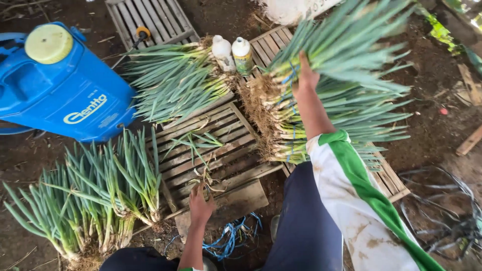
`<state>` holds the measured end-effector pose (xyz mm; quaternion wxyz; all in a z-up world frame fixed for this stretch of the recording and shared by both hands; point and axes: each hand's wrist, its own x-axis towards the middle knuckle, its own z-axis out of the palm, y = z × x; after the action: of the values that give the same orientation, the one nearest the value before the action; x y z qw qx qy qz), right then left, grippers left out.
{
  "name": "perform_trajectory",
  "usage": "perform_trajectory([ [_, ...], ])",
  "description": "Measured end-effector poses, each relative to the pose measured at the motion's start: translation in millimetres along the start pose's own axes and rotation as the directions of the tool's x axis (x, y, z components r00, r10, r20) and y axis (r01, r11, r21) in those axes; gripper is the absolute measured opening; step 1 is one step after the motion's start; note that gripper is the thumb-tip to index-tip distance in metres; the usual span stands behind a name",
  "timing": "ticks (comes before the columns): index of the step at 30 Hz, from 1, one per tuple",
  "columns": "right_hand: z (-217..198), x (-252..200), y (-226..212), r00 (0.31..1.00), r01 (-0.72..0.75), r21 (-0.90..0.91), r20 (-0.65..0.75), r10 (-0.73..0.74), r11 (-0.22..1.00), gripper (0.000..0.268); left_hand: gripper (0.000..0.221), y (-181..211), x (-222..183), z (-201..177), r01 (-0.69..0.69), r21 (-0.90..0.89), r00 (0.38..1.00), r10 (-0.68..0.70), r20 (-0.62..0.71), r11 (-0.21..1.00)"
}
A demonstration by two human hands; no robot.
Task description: Bundling green onions into groups and tying them with blue plastic string.
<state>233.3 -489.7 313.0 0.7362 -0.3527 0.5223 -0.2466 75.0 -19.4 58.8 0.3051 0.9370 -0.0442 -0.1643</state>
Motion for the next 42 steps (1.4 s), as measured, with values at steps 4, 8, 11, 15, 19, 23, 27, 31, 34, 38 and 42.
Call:
perform_trajectory([
  [4,-21,125,81,0.988,-0.155,-0.206,-0.059,0.146,0.966,0.079,0.052,-1,-3,-12,0.013,-0.014,1.0,-0.013,-0.013,1.0],
  [8,-23,100,85,0.987,-0.154,-0.322,-0.006,0.161,0.934,0.062,0.048,8,-4,-22,0.103,-0.06,0.994,-0.101,0.035,0.993],
  [11,-34,138,106,0.995,-0.069,-0.339,0.045,0.09,0.938,0.073,0.044,11,-2,-28,0.094,-0.039,0.994,-0.091,0.06,0.995],
  [15,-37,163,136,0.984,0.147,-0.436,-0.031,-0.178,0.888,0.094,0.044,19,-5,-65,0.027,0.019,0.995,-0.029,0.1,0.999],
  [19,-42,146,172,0.724,0.6,-0.62,0.152,-0.673,0.505,0.063,0.037,5,-15,-113,-0.058,0.065,0.998,0.057,0.019,0.996],
  [23,-30,55,192,0.402,0.915,-0.299,0.612,-0.681,0.272,0.037,0.039,-22,-17,-154,-0.067,0.186,0.998,0.066,0.009,0.98],
  [27,-46,-60,232,0.372,0.916,-0.355,0.926,-0.061,0.189,0.015,0.034,-21,-35,-195,-0.141,0.212,0.987,0.154,-0.045,0.967],
  [31,-88,-148,295,0.229,0.951,-0.279,0.925,0.302,0.133,0.015,0.032,-9,-61,-214,-0.159,0.087,0.978,0.169,-0.123,0.983],
  [34,-134,-215,332,0.149,0.943,-0.302,0.757,0.636,0.139,0.013,0.029,-5,-72,-220,-0.24,0.086,0.954,0.251,-0.165,0.967],
  [38,-182,-235,396,0.005,0.996,-0.084,0.42,0.907,0.034,0.023,0.027,-6,-84,-238,-0.329,0.054,0.916,0.332,-0.223,0.943],
  [42,-236,-186,476,0.019,0.982,0.18,0.179,0.984,-0.052,0.046,0.025,-8,-90,-250,-0.357,0.051,0.893,0.357,-0.273,0.933],
])
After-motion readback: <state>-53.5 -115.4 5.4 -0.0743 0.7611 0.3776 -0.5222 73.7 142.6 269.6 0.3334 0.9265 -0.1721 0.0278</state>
